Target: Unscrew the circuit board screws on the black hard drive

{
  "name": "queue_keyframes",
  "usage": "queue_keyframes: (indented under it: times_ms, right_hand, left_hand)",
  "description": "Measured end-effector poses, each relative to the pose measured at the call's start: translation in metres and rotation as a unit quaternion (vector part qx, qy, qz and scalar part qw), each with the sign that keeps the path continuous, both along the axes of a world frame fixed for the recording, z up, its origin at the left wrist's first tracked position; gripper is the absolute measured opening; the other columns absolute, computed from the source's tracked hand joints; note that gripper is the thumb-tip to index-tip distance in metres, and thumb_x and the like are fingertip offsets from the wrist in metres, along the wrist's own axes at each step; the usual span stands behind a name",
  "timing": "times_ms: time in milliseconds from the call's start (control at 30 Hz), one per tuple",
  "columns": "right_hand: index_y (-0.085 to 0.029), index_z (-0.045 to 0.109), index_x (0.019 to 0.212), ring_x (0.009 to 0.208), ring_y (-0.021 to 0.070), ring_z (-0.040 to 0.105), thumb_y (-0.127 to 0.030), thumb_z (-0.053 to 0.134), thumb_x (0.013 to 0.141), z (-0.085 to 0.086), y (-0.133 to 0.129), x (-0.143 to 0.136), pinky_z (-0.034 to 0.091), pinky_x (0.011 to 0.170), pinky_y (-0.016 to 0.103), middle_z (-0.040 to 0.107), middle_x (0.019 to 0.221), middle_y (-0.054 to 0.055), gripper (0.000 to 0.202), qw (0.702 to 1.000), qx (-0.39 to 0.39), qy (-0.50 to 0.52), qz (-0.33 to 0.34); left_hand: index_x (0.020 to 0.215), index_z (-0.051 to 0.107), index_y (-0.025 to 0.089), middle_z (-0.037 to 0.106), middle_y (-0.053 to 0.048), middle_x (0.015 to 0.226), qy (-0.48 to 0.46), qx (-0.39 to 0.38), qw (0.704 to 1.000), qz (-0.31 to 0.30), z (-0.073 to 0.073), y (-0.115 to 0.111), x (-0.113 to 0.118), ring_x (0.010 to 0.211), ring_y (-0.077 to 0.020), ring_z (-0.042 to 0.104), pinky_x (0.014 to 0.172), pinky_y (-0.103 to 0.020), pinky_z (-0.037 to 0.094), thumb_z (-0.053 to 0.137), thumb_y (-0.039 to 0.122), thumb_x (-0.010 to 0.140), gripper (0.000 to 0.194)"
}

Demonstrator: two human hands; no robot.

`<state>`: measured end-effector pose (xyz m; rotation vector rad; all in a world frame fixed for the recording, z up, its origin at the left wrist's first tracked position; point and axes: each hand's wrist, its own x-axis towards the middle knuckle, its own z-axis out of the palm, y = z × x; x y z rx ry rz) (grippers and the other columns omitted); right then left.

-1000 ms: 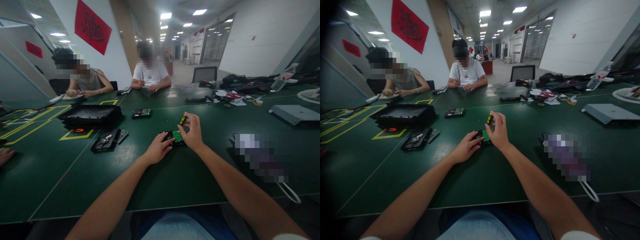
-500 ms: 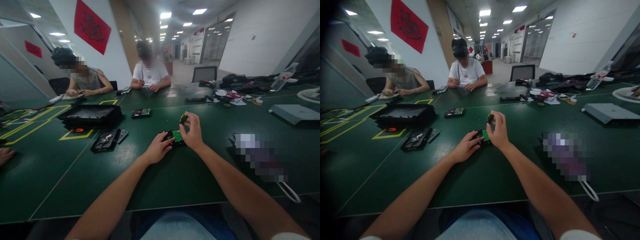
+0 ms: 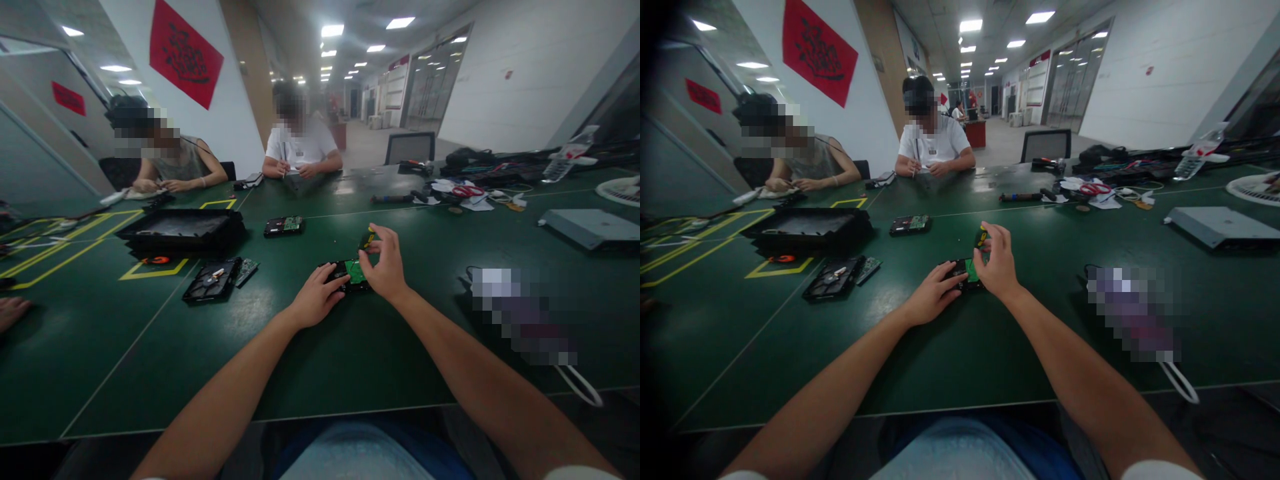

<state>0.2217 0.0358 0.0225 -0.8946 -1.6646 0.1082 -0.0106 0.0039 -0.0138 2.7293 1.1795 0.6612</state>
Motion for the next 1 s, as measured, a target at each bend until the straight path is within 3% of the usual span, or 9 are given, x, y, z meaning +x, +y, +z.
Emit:
queue_keyframes:
  times_ms: [167, 333, 800, 1000]
  right_hand:
    - [-0.034, 0.043, 0.151, 0.088, 0.0182, 0.067, -0.023, 0.066, 0.094, 0.0025, -0.0016, 0.0000, 0.068, 0.079, 0.044, 0.045, 0.141, 0.012, 0.063, 1.000, -0.001, -0.006, -0.006]
    - [-0.036, 0.042, 0.153, 0.101, 0.0214, 0.067, -0.020, 0.063, 0.095, 0.0040, -0.0032, -0.0003, 0.068, 0.084, 0.044, 0.044, 0.142, 0.012, 0.064, 1.000, 0.001, -0.006, 0.010]
    - [-0.036, 0.042, 0.154, 0.104, 0.0222, 0.069, -0.021, 0.060, 0.096, 0.0039, -0.0041, -0.0006, 0.068, 0.087, 0.045, 0.045, 0.144, 0.012, 0.062, 1.000, -0.018, -0.004, 0.015]
    - [-0.036, 0.042, 0.153, 0.093, 0.0194, 0.070, -0.025, 0.064, 0.095, 0.0034, -0.0025, 0.0002, 0.069, 0.079, 0.043, 0.046, 0.139, 0.011, 0.063, 0.999, -0.028, 0.002, 0.015]
  left_hand:
    - [0.150, 0.057, 0.027, 0.039, -0.015, 0.165, -0.003, 0.000, 1.000, 0.000, -0.0003, 0.0002, 0.0008, 0.156, -0.0362, 0.033, 0.125, -0.063, 0.033, 0.059, 0.033, 0.104, 0.047]
    - [0.150, 0.057, 0.025, 0.038, -0.016, 0.165, 0.000, -0.002, 1.000, 0.001, -0.0002, -0.0002, 0.0012, 0.156, -0.0368, 0.032, 0.125, -0.062, 0.032, 0.059, 0.033, 0.104, 0.046]
    - [0.150, 0.057, 0.028, 0.039, -0.015, 0.166, -0.007, -0.002, 1.000, -0.001, -0.0001, 0.0001, 0.0003, 0.156, -0.0364, 0.033, 0.124, -0.063, 0.033, 0.059, 0.033, 0.104, 0.047]
    - [0.151, 0.056, 0.029, 0.039, -0.013, 0.166, -0.005, -0.002, 1.000, 0.001, 0.0012, -0.0003, 0.0008, 0.156, -0.0358, 0.032, 0.125, -0.064, 0.032, 0.058, 0.034, 0.104, 0.047]
